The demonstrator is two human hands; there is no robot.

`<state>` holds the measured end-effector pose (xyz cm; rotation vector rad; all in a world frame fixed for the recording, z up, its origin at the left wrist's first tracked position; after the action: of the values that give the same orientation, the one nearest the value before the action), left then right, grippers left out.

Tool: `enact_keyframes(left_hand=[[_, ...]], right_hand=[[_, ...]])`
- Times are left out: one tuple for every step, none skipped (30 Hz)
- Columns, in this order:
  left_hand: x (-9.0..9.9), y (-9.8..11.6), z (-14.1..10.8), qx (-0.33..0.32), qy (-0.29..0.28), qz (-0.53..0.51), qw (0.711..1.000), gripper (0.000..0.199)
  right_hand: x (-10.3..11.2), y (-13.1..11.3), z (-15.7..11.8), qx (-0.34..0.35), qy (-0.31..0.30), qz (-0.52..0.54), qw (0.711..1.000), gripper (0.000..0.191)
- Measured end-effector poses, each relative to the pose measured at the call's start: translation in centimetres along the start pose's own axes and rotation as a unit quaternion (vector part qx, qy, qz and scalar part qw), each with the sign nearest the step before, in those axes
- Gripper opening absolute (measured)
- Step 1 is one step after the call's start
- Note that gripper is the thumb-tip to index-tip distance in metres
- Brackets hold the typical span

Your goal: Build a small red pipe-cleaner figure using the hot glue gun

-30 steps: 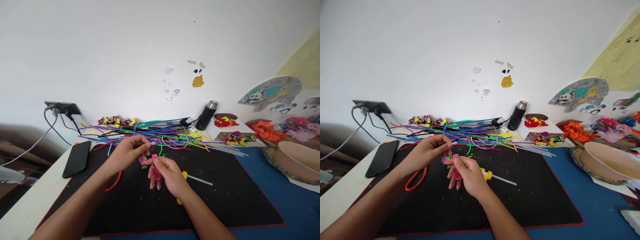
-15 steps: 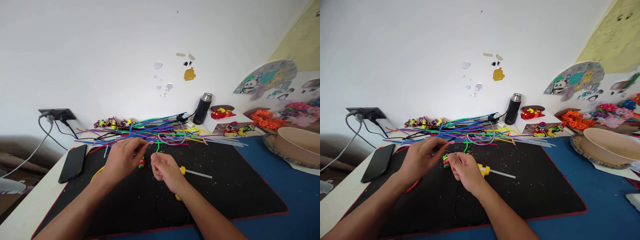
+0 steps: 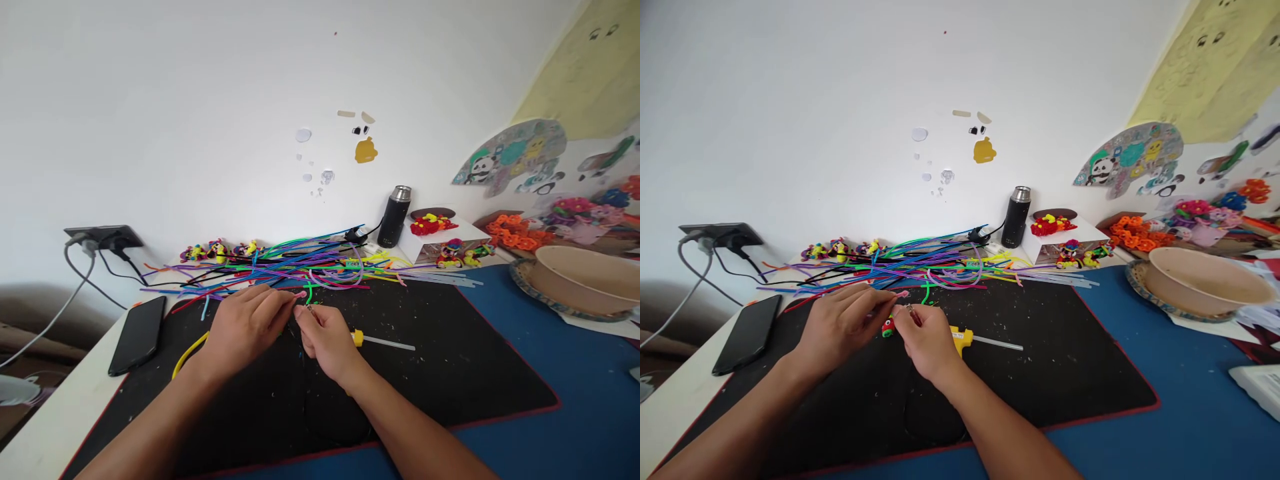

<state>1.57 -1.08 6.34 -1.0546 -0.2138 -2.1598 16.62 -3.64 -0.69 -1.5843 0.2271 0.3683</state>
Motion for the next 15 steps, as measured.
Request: enact_keyframes(left_hand=[[0.00, 0.05, -0.02, -0.010, 0.003, 0.006, 1.000, 0.023], [0.00, 0.10, -0.04, -0.020, 0.007, 0.012, 1.000, 0.021], [0.01, 0.14, -0.05, -0.030, 0.012, 0.019, 0.999, 0.020], [0.01, 0.17, -0.06, -0.038, 0.015, 0.026, 0.999, 0.018], [-0.01, 0.18, -0.07, -0.045, 0.019, 0.033, 0.998, 0.017], [-0.03, 0.18, -0.09, -0.050, 0.023, 0.038, 0.998, 0.016], [-0.07, 0.16, -0.11, -0.055, 0.030, 0.041, 0.997, 0.015], [-0.11, 0.13, -0.14, -0.060, 0.038, 0.041, 0.997, 0.015], [-0.16, 0.11, -0.19, -0.064, 0.046, 0.040, 0.996, 0.014], [-0.23, 0.08, -0.24, -0.069, 0.052, 0.039, 0.995, 0.013], [-0.29, 0.06, -0.29, -0.073, 0.057, 0.039, 0.995, 0.013], [-0.36, 0.05, -0.35, -0.077, 0.060, 0.039, 0.994, 0.012], [-0.41, 0.04, -0.40, -0.081, 0.061, 0.041, 0.994, 0.011], [-0.44, 0.04, -0.45, -0.084, 0.063, 0.041, 0.994, 0.011], [-0.45, 0.04, -0.49, -0.087, 0.066, 0.042, 0.993, 0.010]], right_hand=[[-0.04, -0.04, -0.03, -0.002, 0.000, 0.005, 1.000, 0.063], [-0.09, -0.07, -0.07, -0.004, 0.000, 0.007, 1.000, 0.062], [-0.14, -0.08, -0.11, -0.005, 0.000, 0.007, 1.000, 0.061], [-0.18, -0.08, -0.15, -0.005, 0.001, 0.004, 1.000, 0.060], [-0.22, -0.06, -0.19, -0.006, 0.003, 0.001, 1.000, 0.059], [-0.26, -0.04, -0.22, -0.006, 0.005, -0.001, 1.000, 0.058], [-0.30, -0.03, -0.24, -0.006, 0.006, -0.001, 1.000, 0.056], [-0.34, -0.04, -0.26, -0.006, 0.008, 0.001, 1.000, 0.055], [-0.39, -0.08, -0.28, -0.007, 0.008, 0.004, 1.000, 0.054], [-0.43, -0.15, -0.30, -0.007, 0.008, 0.009, 1.000, 0.053], [-0.47, -0.25, -0.32, -0.008, 0.008, 0.014, 1.000, 0.053], [-0.50, -0.36, -0.33, -0.008, 0.008, 0.018, 1.000, 0.052], [-0.52, -0.48, -0.35, -0.008, 0.008, 0.022, 1.000, 0.052], [-0.53, -0.58, -0.36, -0.008, 0.009, 0.024, 1.000, 0.051], [-0.53, -0.65, -0.38, -0.008, 0.009, 0.024, 1.000, 0.051]])
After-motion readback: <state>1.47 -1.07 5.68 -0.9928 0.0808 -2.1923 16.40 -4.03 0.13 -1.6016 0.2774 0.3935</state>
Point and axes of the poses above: each hand's wrist, its own z-axis towards the middle knuckle, its own x-axis out of the back of the hand, y = z × x, the point moved 2 cm from there along z, towards the middle knuckle, and after that the axes turned 8 degrees about z, right-handed, at the moved point
